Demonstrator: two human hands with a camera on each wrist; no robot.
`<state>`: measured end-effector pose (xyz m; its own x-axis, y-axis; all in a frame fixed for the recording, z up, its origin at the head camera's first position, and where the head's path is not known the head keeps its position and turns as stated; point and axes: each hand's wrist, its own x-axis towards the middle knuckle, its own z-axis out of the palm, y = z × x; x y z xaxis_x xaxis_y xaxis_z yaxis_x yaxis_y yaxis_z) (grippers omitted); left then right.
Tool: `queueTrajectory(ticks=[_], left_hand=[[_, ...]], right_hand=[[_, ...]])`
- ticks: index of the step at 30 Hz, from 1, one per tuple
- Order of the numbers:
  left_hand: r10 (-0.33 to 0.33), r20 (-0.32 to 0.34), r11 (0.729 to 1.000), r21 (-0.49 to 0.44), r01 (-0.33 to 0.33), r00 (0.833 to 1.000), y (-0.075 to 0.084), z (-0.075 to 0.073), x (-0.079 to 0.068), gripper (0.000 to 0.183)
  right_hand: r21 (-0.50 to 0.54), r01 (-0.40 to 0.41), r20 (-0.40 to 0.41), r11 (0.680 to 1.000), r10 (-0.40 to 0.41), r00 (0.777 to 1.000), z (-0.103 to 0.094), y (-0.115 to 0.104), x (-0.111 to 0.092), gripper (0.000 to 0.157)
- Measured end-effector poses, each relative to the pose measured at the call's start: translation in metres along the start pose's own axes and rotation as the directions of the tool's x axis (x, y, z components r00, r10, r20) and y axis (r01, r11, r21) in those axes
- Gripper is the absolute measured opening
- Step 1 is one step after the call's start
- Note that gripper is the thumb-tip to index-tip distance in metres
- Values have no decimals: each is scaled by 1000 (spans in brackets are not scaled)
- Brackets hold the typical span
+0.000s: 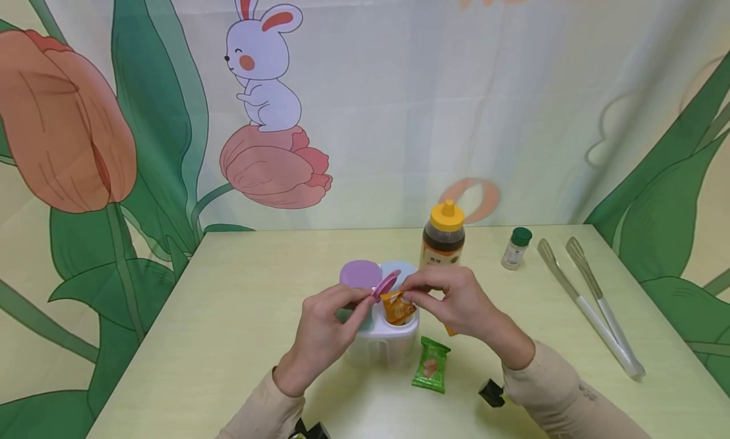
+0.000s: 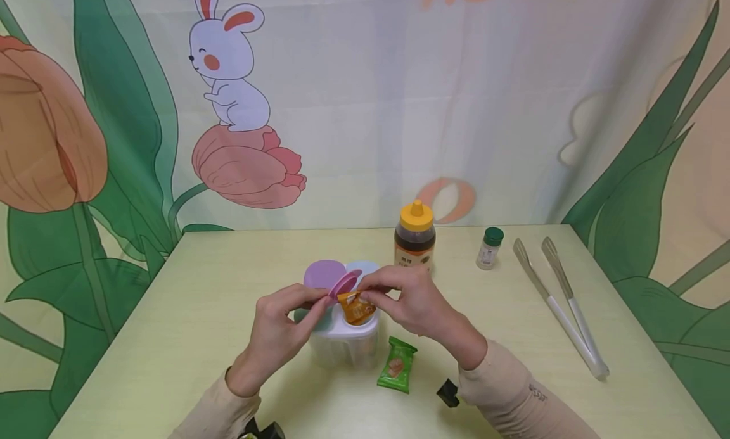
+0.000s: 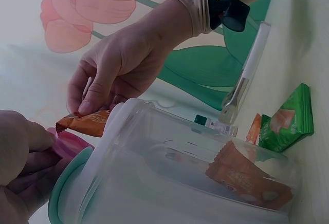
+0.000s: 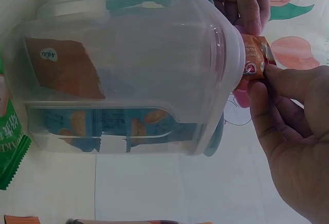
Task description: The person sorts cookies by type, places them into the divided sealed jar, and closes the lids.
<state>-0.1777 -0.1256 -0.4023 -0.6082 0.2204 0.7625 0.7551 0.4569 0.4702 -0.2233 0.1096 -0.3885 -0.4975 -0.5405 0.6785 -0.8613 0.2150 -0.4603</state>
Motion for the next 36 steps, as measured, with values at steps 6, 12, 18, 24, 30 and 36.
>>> queueTrajectory(ticks=[6, 12, 18, 24, 30, 36], left_hand=[[13, -4, 1000, -2, -13, 1000, -1, 0, 0, 9], [4, 0, 1000, 3, -4, 1000, 0, -1, 0, 9], [-8, 8, 1000, -1, 8, 1000, 1, 0, 0, 9], [-8, 7, 1000, -7, 8, 1000, 0, 0, -1, 10], [7, -2, 1000, -8, -7, 1000, -2, 1, -2, 11], [-1, 4, 1000, -3, 1, 1000, -1, 0, -1, 10]], right_hand=[[22, -17, 38, 1000, 17, 999, 4, 2, -6, 19], [11, -63, 49, 998, 62, 997, 2, 2, -7, 17], [-2, -81, 51, 997, 81, 995, 0, 1, -7, 16], [23, -93, 76, 995, 91, 993, -1, 0, -7, 16], [19, -83, 82, 996, 81, 993, -1, 2, -8, 11], [20, -92, 140, 996, 89, 986, -1, 2, -8, 11]])
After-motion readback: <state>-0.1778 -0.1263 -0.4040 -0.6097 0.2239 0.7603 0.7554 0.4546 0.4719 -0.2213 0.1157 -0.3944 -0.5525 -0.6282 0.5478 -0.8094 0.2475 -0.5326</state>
